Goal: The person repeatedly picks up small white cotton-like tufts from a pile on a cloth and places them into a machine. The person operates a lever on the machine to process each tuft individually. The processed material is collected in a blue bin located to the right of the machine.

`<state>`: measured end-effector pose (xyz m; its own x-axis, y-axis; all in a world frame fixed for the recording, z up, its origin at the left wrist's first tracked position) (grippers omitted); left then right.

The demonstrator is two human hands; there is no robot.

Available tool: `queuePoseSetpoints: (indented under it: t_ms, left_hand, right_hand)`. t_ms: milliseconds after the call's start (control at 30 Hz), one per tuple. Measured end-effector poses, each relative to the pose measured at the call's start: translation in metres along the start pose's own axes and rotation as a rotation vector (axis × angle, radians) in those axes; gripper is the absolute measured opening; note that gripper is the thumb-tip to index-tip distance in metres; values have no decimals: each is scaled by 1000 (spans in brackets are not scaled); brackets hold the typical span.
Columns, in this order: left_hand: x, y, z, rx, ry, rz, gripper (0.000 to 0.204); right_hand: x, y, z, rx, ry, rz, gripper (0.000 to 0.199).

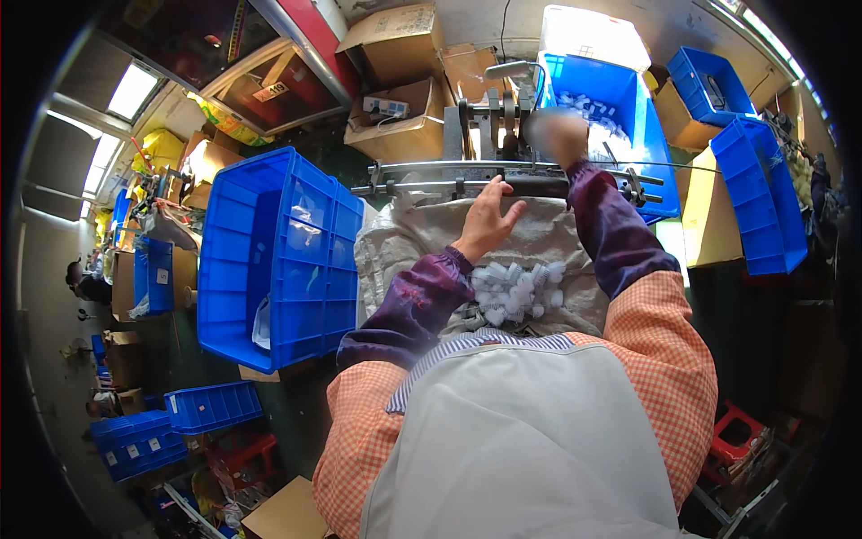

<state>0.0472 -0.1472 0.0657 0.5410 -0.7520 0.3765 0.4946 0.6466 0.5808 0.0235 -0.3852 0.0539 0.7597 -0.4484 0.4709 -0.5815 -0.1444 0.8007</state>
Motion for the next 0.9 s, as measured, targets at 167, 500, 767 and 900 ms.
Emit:
queuePoseSetpoints:
  t_ms: [167, 500, 767, 900]
  left_hand:
    - [27, 9, 3, -264, 203, 101, 32]
    - [33, 16, 38, -98, -68, 68, 28]
    - [14, 30, 35, 106, -342, -8, 13]
    - [3, 20, 21, 169, -210, 90, 21]
  right_hand:
    - [-33, 51, -44, 320, 2, 28, 20]
    - [-71, 80, -83, 489, 237, -73, 25]
    - [-79, 71, -72, 693, 167, -550, 30]
    - [-54, 59, -44, 339, 207, -293, 13]
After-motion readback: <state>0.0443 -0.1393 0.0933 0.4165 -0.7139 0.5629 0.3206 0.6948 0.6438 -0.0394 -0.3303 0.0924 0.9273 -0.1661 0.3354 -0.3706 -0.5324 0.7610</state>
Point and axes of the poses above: each hand's wrist, its own x-axis towards the middle knuckle, its own y-axis out of the back of the hand, z = x × y, the point moved 2 cm from there along x, towards the middle knuckle, and after that the axes turned 2 degrees about -z, right-handed, at the moved point
